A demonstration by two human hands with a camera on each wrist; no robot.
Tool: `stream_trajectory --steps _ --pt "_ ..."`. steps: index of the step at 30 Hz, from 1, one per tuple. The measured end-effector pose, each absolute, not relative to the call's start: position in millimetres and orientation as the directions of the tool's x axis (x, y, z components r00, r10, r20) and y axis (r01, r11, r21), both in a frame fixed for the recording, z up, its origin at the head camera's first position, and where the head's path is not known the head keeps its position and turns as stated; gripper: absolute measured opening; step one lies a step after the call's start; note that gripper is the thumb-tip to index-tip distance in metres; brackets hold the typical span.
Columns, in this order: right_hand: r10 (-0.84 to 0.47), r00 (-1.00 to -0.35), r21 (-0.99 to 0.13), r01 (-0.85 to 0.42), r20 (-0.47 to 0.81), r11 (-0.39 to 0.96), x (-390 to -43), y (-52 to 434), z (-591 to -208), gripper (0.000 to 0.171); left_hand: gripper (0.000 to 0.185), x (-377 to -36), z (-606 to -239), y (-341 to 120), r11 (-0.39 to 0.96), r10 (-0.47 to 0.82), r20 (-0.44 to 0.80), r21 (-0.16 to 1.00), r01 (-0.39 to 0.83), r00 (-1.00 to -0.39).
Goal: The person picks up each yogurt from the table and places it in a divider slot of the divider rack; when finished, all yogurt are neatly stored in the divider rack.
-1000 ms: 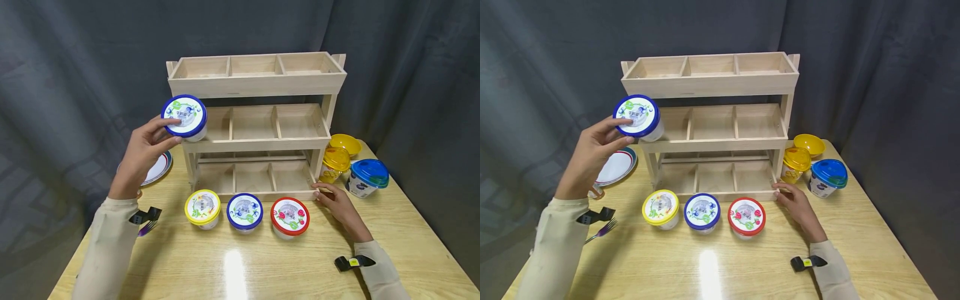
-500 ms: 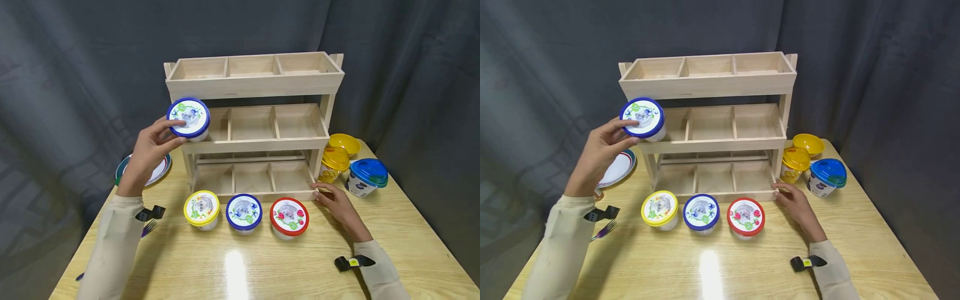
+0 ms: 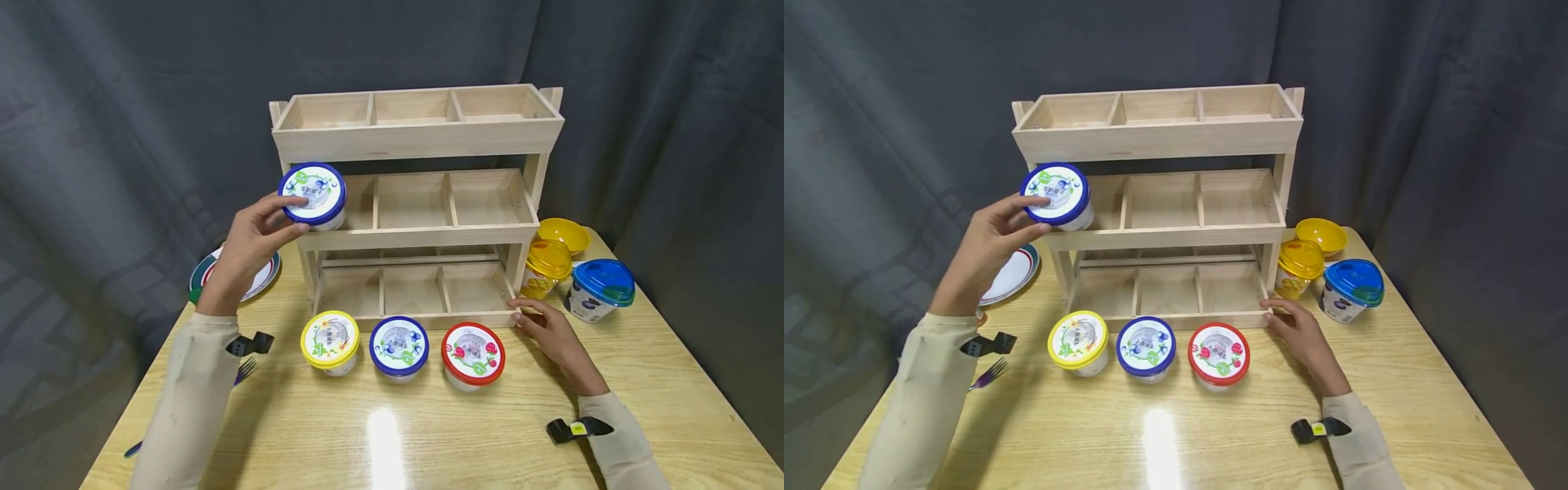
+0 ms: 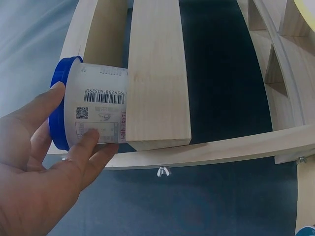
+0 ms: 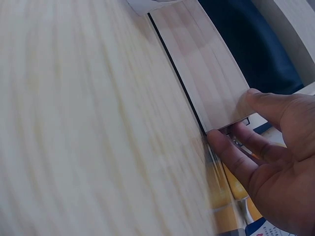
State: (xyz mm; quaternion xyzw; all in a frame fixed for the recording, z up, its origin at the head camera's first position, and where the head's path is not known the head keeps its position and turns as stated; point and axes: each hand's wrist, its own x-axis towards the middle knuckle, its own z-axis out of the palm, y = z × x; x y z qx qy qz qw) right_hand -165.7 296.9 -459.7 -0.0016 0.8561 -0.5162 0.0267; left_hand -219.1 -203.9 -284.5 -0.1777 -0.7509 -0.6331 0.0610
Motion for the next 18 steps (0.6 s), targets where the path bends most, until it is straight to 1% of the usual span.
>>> stream_trajectory --steps 12,18 --pt "-0.029 -0.998 -0.879 0.031 -0.051 0.476 -166.1 297.2 -460.0 0.04 0.04 -223.4 -288.2 -203.6 0.133 0.197 0.322 0.927 0.35 -0.926" --pt "-0.032 -0.998 -0.881 0.03 -0.051 0.472 -166.3 297.3 -459.9 0.041 0.04 -225.0 -288.3 -202.8 0.153 0.192 0.302 0.931 0.332 -0.934"
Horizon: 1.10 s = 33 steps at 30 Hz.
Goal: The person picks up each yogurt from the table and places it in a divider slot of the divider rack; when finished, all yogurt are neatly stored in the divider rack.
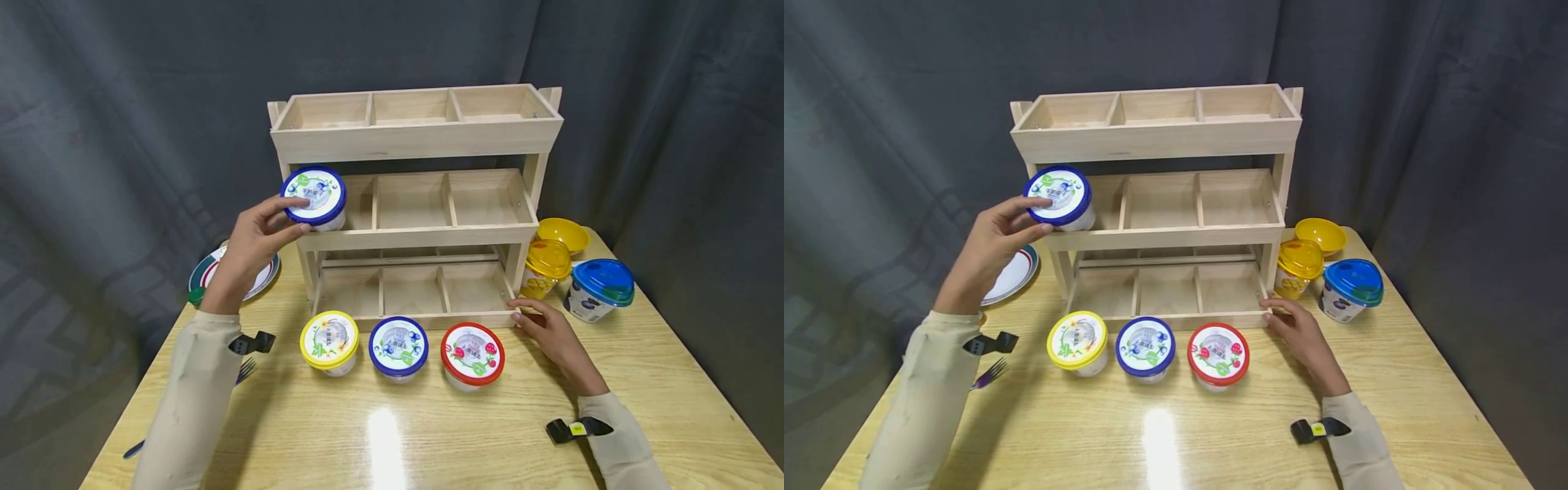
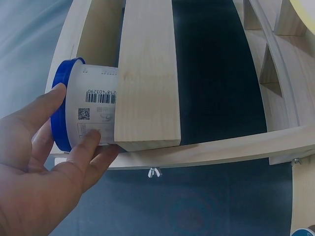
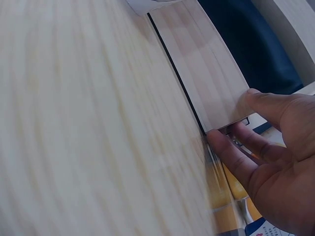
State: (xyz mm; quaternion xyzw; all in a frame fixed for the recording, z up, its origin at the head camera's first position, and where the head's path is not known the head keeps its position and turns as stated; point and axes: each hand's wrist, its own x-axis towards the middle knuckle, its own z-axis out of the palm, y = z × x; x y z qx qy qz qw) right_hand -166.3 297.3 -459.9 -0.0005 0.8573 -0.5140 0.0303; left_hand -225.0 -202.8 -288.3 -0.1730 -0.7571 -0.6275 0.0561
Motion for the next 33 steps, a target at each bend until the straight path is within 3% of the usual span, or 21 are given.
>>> stream_trajectory --steps 12,24,33 --pt "-0.029 -0.998 -0.884 0.027 -0.046 0.466 -167 297 -461 0.04 0.045 -225 -288 -205 0.245 0.184 0.251 0.925 0.291 -0.95" --pt "-0.024 -0.999 -0.881 0.024 -0.04 0.472 -167 296 -458 0.039 0.042 -225 -291 -208 0.222 0.143 0.26 0.932 0.287 -0.955" --pt "-0.025 -0.999 -0.88 0.026 -0.043 0.474 -166 297 -461 0.039 0.042 -221 -294 -215 0.279 0.109 0.252 0.921 0.273 -0.961"
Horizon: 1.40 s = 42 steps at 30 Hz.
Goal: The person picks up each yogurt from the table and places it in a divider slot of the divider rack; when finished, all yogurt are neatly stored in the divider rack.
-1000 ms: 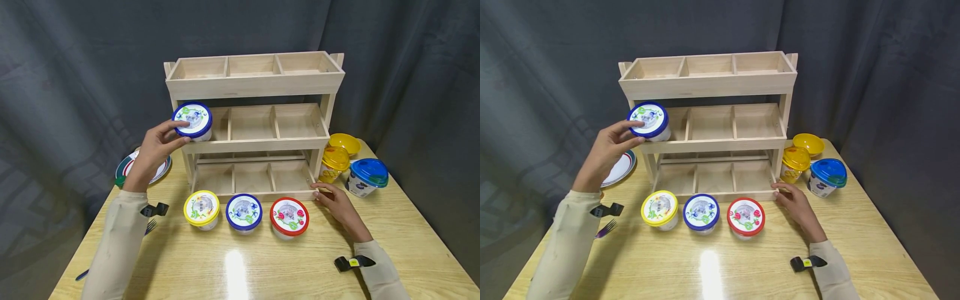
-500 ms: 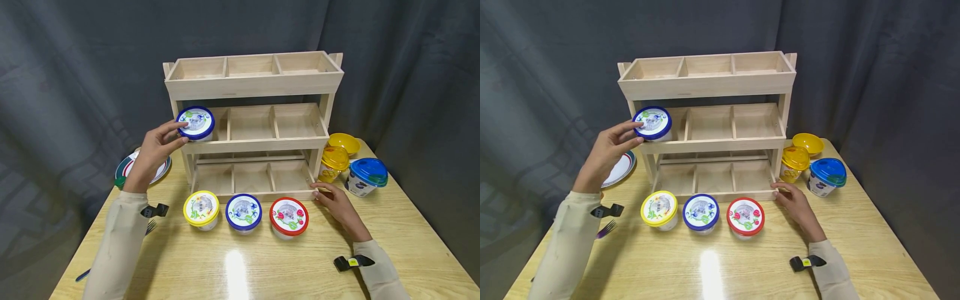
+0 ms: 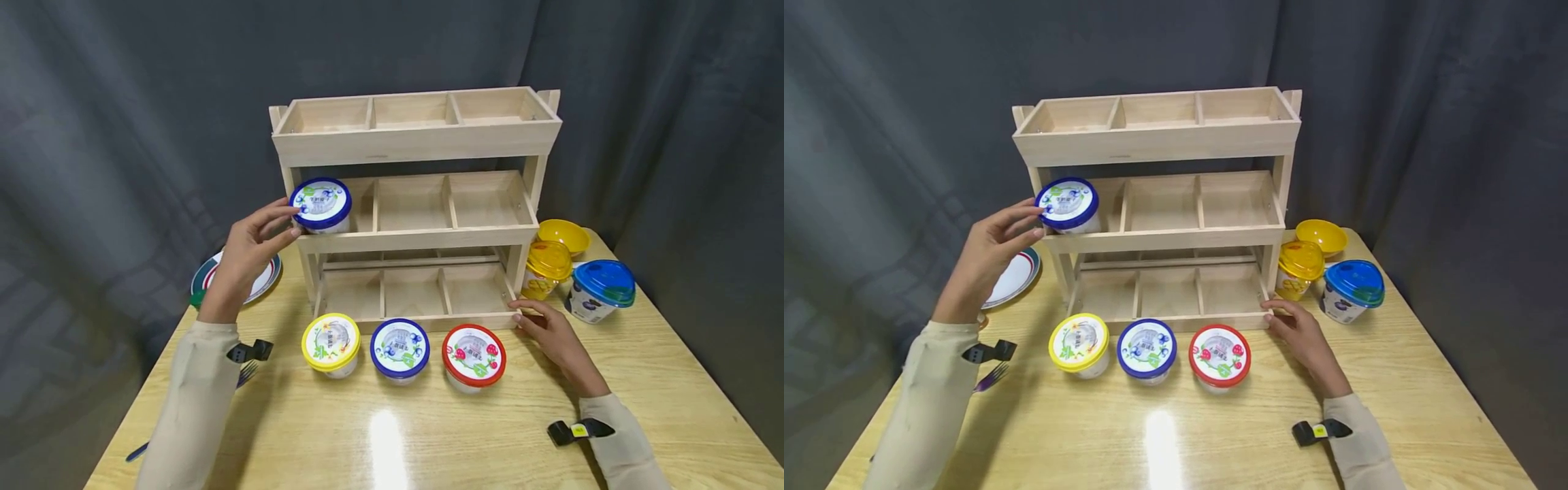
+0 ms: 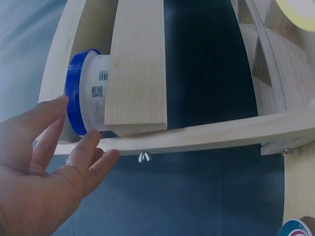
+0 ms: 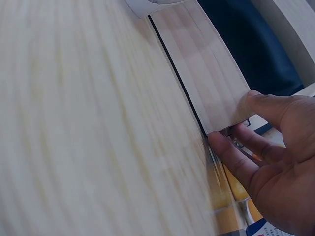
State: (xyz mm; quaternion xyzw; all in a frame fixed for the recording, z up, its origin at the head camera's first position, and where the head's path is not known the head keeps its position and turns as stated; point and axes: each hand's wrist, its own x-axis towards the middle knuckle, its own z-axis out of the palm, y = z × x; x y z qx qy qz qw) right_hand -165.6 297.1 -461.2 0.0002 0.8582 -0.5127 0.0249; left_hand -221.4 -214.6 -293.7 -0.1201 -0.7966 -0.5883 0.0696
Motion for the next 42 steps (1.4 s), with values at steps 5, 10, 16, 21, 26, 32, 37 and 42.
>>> stream_trajectory --steps 5,10,16,21,26,32,37,42 --pt "-0.027 -0.998 -0.878 0.037 -0.057 0.478 -164 297 -463 0.04 0.042 -215 -297 -222 0.317 0.072 0.279 0.904 0.287 -0.958" --pt "-0.022 -0.997 -0.862 0.052 -0.073 0.504 -162 297 -463 0.041 0.039 -205 -302 -230 0.301 0.039 0.306 0.904 0.303 -0.951" --pt "-0.028 -0.998 -0.852 0.04 -0.064 0.522 -163 298 -462 0.041 0.036 -194 -308 -240 0.271 -0.03 0.37 0.897 0.349 -0.929" --pt "-0.025 -0.998 -0.851 0.039 -0.061 0.524 -164 297 -462 0.04 0.035 -187 -314 -248 0.243 -0.026 0.388 0.896 0.371 -0.921" --pt "-0.031 -0.998 -0.867 0.035 -0.057 0.496 -165 298 -460 0.041 0.036 -185 -323 -251 0.247 -0.033 0.372 0.902 0.353 -0.928" --pt "-0.031 -0.997 -0.867 0.041 -0.065 0.497 -164 298 -460 0.041 0.036 -181 -335 -255 0.268 -0.007 0.335 0.908 0.321 -0.942" --pt "-0.024 -0.997 -0.851 0.046 -0.069 0.523 -165 298 -460 0.041 0.033 -174 -346 -259 0.225 0.007 0.316 0.924 0.31 -0.949" --pt "-0.027 -0.998 -0.862 0.041 -0.063 0.505 -166 298 -460 0.041 0.034 -169 -360 -259 0.267 0.067 0.294 0.915 0.301 -0.953"
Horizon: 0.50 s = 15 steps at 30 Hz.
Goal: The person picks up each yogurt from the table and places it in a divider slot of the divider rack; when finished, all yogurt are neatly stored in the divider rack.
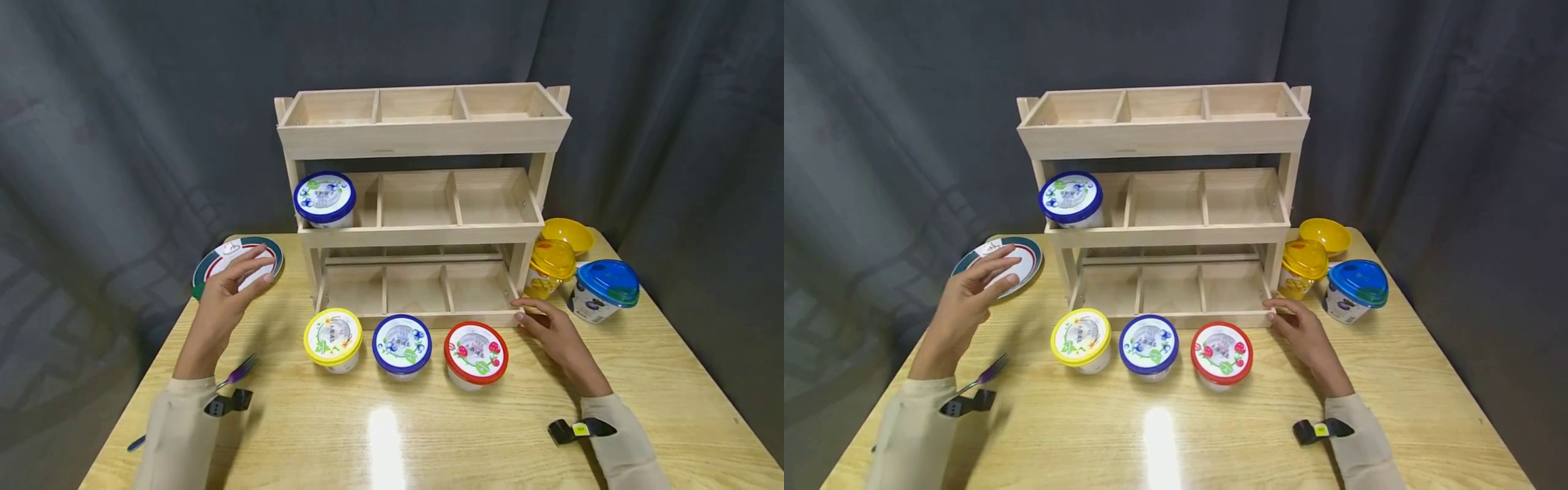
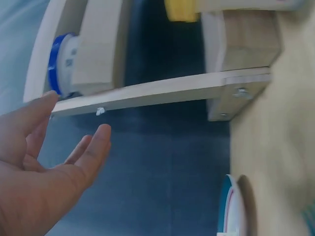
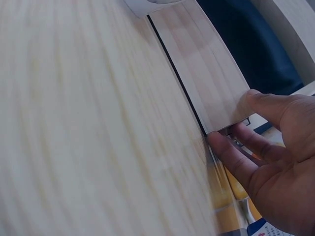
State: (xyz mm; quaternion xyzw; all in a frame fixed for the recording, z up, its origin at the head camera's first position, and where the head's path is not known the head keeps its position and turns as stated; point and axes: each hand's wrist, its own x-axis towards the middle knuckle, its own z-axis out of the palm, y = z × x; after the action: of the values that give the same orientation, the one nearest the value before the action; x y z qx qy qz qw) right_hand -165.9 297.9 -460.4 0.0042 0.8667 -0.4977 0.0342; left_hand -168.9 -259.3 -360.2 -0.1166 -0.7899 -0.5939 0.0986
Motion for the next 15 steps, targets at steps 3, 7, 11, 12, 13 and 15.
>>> stream_trajectory --steps 3,7,11,12,13,15 --pt "-0.03 -0.997 -0.865 0.04 -0.064 0.5 -166 298 -460 0.041 0.037 -166 -369 -259 0.307 0.117 0.261 0.908 0.285 -0.958" --pt "-0.034 -0.998 -0.864 0.033 -0.058 0.502 -166 298 -460 0.041 0.039 -162 -378 -260 0.328 0.175 0.214 0.907 0.262 -0.961" --pt "-0.036 -0.998 -0.856 0.028 -0.054 0.516 -166 298 -460 0.042 0.038 -158 -386 -261 0.342 0.263 0.156 0.908 0.243 -0.952" --pt "-0.034 -0.998 -0.853 0.029 -0.055 0.521 -166 298 -460 0.042 0.037 -158 -389 -262 0.338 0.288 0.149 0.909 0.246 -0.946" --pt "-0.033 -0.998 -0.851 0.03 -0.056 0.525 -165 297 -460 0.042 0.036 -157 -391 -262 0.337 0.307 0.143 0.908 0.248 -0.941" --pt "-0.032 -0.998 -0.85 0.032 -0.058 0.525 -166 297 -459 0.042 0.035 -156 -396 -262 0.335 0.332 0.135 0.909 0.25 -0.934"
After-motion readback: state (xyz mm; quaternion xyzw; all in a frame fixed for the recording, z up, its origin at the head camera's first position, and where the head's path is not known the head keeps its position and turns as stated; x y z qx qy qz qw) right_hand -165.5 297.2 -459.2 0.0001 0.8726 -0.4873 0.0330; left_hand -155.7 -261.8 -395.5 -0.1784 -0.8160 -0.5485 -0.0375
